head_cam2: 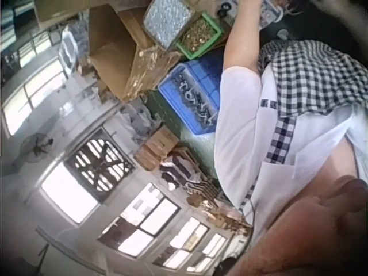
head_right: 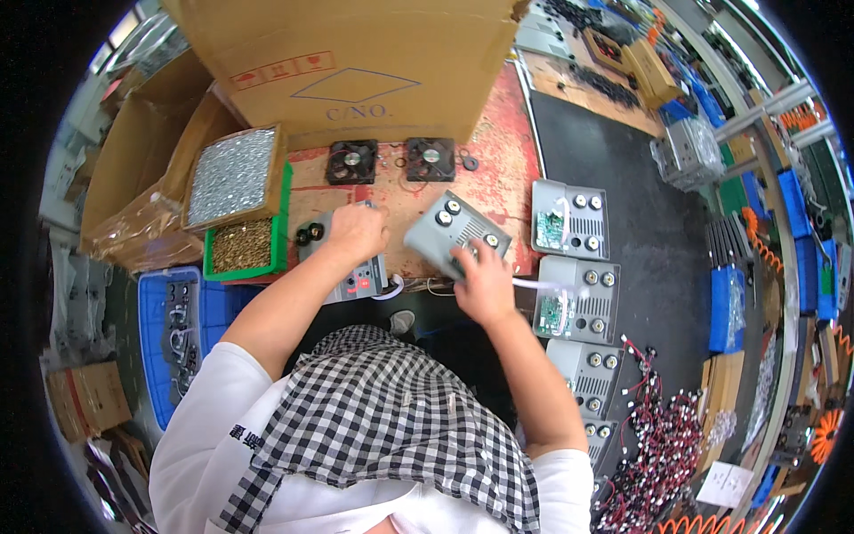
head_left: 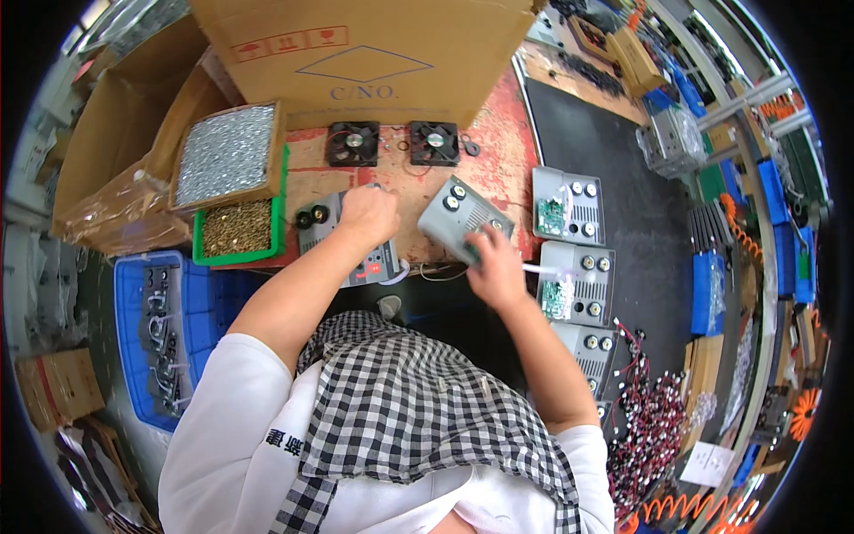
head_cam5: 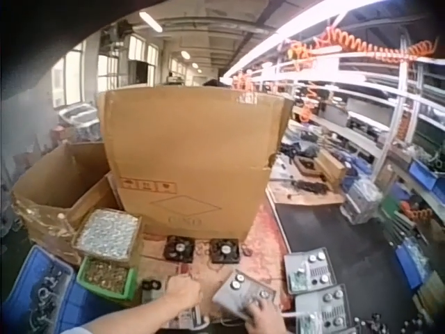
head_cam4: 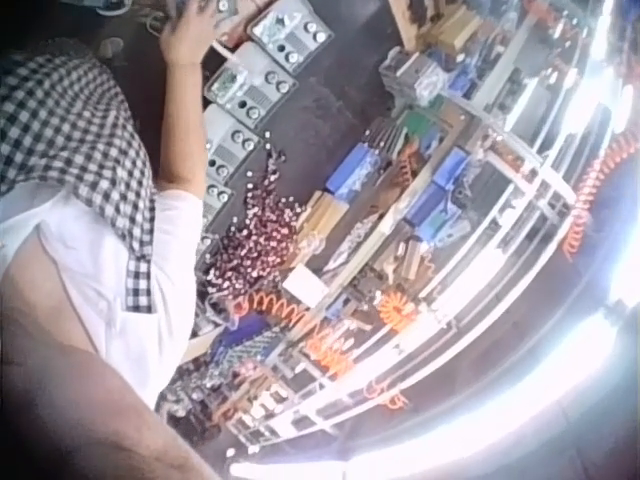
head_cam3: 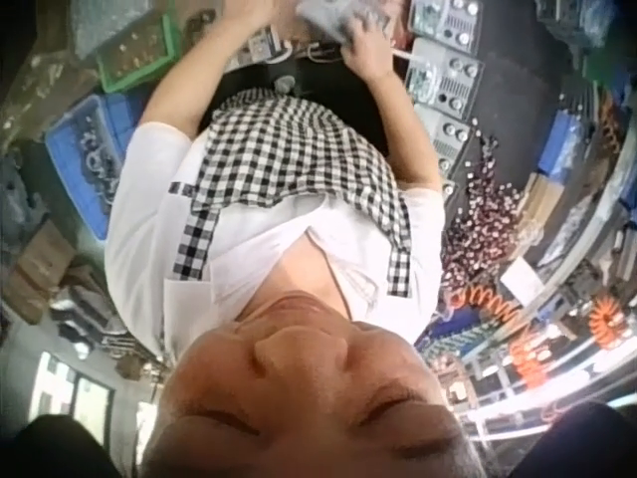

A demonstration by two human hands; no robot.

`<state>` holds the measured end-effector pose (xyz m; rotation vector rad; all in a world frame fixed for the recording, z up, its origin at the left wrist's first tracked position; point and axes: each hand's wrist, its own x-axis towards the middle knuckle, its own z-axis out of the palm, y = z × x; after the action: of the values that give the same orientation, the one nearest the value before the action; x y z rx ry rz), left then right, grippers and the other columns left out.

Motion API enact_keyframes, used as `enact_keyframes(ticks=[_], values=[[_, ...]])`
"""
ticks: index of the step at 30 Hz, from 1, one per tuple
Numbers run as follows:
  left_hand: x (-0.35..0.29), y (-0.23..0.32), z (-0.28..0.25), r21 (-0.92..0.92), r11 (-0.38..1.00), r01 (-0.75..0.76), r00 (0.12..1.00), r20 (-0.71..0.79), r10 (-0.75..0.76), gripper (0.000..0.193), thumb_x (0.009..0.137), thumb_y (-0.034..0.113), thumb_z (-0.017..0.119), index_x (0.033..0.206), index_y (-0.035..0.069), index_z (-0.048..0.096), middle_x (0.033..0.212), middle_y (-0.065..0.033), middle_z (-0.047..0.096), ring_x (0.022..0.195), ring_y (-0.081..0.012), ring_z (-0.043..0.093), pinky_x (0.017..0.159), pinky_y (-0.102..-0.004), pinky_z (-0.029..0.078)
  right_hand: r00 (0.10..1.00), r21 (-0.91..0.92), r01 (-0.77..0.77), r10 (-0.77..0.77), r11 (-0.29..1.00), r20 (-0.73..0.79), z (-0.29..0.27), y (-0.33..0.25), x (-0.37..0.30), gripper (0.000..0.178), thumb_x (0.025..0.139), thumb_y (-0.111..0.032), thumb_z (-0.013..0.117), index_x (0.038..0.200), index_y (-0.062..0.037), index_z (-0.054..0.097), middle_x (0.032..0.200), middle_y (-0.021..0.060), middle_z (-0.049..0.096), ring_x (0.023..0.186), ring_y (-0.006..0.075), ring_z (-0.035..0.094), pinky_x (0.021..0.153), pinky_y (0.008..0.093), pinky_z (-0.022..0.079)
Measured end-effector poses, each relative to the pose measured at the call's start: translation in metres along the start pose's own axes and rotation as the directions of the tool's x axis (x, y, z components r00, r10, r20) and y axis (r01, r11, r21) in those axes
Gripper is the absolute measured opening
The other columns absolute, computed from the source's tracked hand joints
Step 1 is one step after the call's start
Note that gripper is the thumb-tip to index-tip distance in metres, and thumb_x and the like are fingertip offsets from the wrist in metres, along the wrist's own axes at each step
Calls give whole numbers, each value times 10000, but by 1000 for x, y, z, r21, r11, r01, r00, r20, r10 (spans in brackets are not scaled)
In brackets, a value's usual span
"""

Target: The person assembles PCB components and fans into metal enclosures by securing them with screws using an electric screwdriver, then connects wire harnesses.

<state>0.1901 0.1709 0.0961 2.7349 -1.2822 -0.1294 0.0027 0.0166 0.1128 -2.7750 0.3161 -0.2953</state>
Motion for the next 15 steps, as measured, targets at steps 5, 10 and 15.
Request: enact_keyframes(ticks=[5, 10, 15], values=[[1, -9, 39, -82, 995, -47, 999, 0, 47, 164, 709, 168, 536, 824, 71, 600, 773, -129, 609, 745, -303, 595, 625, -411, 471, 894, 872, -389, 350, 297, 279, -53, 41, 18, 289, 807, -79, 537, 1092, -82, 488, 983, 56, 569, 900, 187, 556, 743, 320, 460], [-55, -19, 9, -276, 934, -228, 965, -189, 180, 196, 687, 188, 628, 821, 59, 565, 921, -138, 545, 947, -294, 526, 739, -406, 441, 724, 819, -412, 402, -400, 561, 16, 72, -21, 404, 871, -339, 483, 1215, -143, 404, 1052, 33, 551, 906, 195, 569, 725, 388, 489], [-98, -31, 17, -262, 890, -372, 919, -238, 314, 156, 667, 88, 643, 792, 27, 573, 984, -181, 512, 1056, -368, 474, 900, -433, 392, 719, 788, -473, 343, -396, 604, 65, 44, -8, 359, 892, -289, 464, 1203, -114, 419, 1021, 46, 559, 864, 177, 582, 719, 376, 497]])
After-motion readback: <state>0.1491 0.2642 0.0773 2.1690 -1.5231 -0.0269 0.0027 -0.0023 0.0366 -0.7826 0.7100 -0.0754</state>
